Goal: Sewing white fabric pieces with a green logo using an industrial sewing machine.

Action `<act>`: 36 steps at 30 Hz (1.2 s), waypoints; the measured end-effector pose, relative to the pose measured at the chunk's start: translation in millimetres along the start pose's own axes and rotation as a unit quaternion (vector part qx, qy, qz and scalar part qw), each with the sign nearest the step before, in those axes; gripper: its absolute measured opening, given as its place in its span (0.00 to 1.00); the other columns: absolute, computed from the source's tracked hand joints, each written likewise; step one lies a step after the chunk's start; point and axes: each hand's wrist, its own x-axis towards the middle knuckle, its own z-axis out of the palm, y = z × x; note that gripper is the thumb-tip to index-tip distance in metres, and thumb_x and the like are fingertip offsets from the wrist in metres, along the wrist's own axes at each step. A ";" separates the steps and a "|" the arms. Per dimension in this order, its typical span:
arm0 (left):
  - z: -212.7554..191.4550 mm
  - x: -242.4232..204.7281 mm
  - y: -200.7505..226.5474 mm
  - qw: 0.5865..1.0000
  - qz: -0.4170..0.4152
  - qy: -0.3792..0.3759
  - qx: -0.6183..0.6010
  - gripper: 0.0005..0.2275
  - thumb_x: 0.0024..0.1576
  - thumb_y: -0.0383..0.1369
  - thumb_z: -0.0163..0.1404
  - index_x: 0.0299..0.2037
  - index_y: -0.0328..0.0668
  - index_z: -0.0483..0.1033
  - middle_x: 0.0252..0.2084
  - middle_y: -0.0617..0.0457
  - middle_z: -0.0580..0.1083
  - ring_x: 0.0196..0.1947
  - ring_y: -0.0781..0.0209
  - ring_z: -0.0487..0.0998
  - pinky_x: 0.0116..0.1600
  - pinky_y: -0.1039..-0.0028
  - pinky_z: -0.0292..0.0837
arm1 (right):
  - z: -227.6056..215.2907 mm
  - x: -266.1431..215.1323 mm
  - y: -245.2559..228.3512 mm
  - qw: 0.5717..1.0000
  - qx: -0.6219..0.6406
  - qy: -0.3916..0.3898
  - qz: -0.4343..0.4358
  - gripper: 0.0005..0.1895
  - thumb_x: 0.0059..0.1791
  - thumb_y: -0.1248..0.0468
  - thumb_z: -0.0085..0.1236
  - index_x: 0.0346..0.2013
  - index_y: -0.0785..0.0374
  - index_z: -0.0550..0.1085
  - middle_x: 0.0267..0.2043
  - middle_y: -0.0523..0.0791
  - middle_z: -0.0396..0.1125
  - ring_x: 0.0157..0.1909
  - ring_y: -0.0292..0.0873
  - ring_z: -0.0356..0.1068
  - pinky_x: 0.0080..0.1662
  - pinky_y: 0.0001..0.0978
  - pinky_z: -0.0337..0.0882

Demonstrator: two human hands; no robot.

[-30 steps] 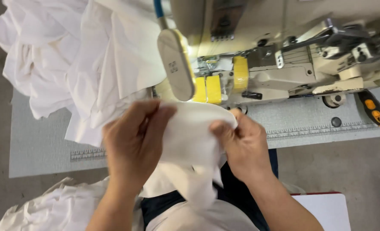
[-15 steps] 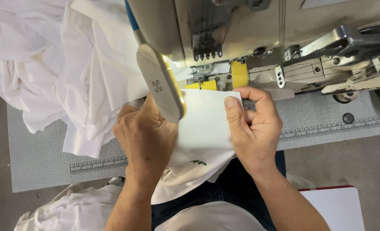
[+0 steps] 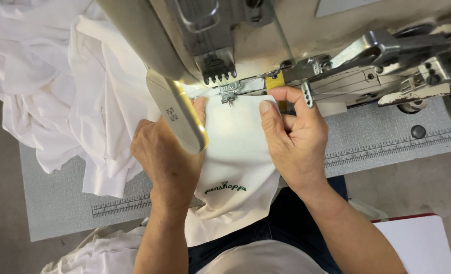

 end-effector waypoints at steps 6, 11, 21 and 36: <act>-4.4 6.5 11.4 0.999 0.035 0.026 -0.018 0.12 0.62 0.41 0.64 0.32 0.47 0.78 0.14 0.54 0.67 0.15 0.44 0.62 0.30 0.57 0.64 | -2.4 3.9 9.4 1.000 0.011 0.024 -0.011 0.07 0.56 0.63 0.55 0.46 0.60 0.69 0.14 0.35 0.54 0.18 0.27 0.49 0.26 0.21 0.56; -18.7 -15.0 17.3 0.991 0.078 0.106 -0.006 0.12 0.59 0.37 0.70 0.41 0.42 0.80 0.22 0.55 0.75 0.17 0.52 0.69 0.33 0.66 0.65 | -21.2 -16.6 12.4 0.998 0.028 0.007 -0.058 0.15 0.55 0.67 0.61 0.49 0.62 0.63 0.18 0.38 0.55 0.23 0.29 0.54 0.31 0.21 0.62; -8.4 -81.3 -21.5 0.869 -0.181 -0.221 -0.404 0.10 0.52 0.35 0.63 0.29 0.38 0.77 0.23 0.52 0.75 0.27 0.65 0.74 0.33 0.71 0.71 | -39.6 -86.0 79.2 0.964 0.195 -0.129 0.124 0.08 0.50 0.67 0.63 0.34 0.67 0.72 0.21 0.43 0.66 0.22 0.31 0.63 0.25 0.21 0.66; -106.0 -74.1 -54.2 0.697 -0.143 -0.469 -0.524 0.09 0.50 0.28 0.65 0.37 0.32 0.84 0.31 0.55 0.78 0.26 0.67 0.76 0.27 0.78 0.70 | -67.9 -103.0 47.7 0.946 0.265 -0.046 0.181 0.13 0.52 0.54 0.59 0.38 0.60 0.70 0.26 0.34 0.60 0.26 0.27 0.55 0.28 0.20 0.55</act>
